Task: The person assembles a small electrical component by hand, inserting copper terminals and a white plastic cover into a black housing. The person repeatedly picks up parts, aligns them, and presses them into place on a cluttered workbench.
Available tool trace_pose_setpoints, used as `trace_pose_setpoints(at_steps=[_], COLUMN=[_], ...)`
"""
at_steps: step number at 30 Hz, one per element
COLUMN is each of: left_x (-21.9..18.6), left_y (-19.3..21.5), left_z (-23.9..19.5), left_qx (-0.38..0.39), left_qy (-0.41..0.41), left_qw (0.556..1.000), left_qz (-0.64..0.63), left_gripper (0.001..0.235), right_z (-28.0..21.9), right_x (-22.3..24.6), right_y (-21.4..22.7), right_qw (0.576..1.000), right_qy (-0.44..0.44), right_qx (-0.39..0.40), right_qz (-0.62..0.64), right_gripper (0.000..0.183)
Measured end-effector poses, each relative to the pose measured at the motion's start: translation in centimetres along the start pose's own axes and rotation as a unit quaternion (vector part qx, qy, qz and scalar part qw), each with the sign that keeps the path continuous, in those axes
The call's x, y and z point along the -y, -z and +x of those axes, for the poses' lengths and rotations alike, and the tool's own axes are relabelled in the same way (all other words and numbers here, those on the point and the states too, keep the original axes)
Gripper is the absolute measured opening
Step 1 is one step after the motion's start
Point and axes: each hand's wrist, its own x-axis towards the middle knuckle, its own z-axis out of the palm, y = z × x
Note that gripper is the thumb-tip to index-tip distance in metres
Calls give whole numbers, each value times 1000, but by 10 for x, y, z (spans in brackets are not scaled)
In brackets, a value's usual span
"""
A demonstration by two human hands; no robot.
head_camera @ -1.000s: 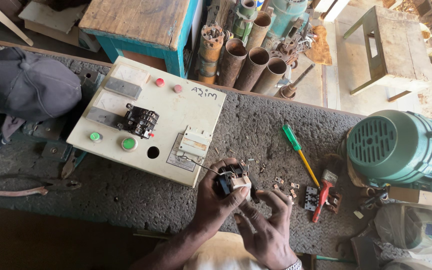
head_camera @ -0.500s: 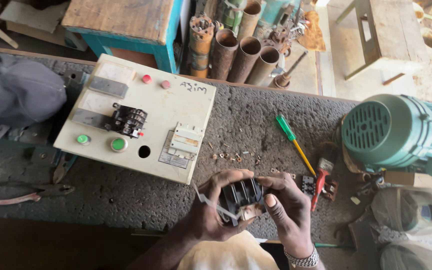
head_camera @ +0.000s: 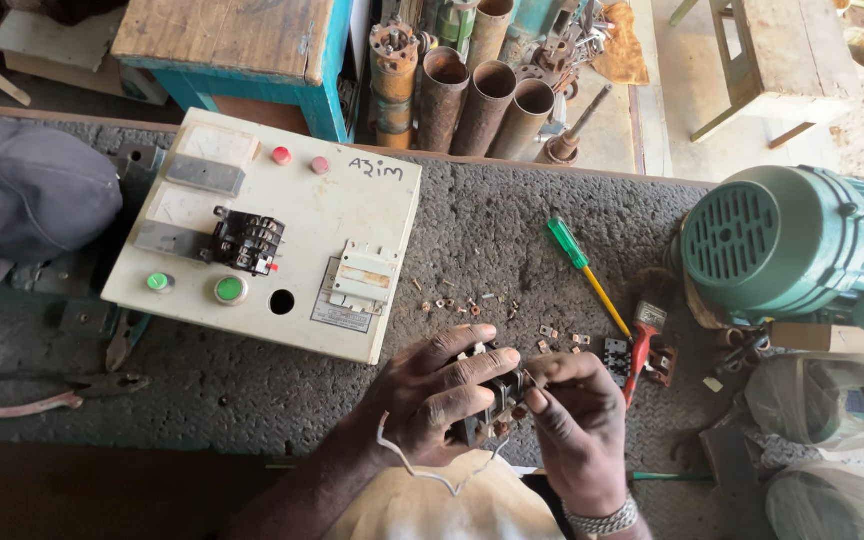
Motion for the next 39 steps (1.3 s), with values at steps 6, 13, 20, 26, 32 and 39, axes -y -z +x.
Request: trace_pose_setpoints(at_steps=[6, 13, 20, 26, 32, 39], left_x=[2, 6, -6, -15, -13, -11], left_y=[5, 5, -23, -34, -40, -41], left_z=[3, -2, -6, -7, -9, -9], left_qx=[9, 55, -150, -236, -263, -288], left_qy=[-7, 50, 177, 354, 437, 474], left_qw=[1000, 997, 920, 797, 741, 709], left_qz=[-7, -19, -317, -429, -438, -436], left_gripper=[96, 83, 73, 66, 57, 49], right_z=[-9, 6, 13, 11, 14, 16], right_x=[-2, 19, -1, -10, -9, -6], right_y=[-12, -6, -8, -13, -19, -28], right_qw=[973, 894, 899, 879, 863, 798], right_qy=[180, 227, 237, 225, 239, 245], right_qx=[68, 124, 127, 103, 98, 95], right_qz=[-130, -365, -346, -408, -435, -542], right_gripper=[21, 26, 41, 49, 49, 36])
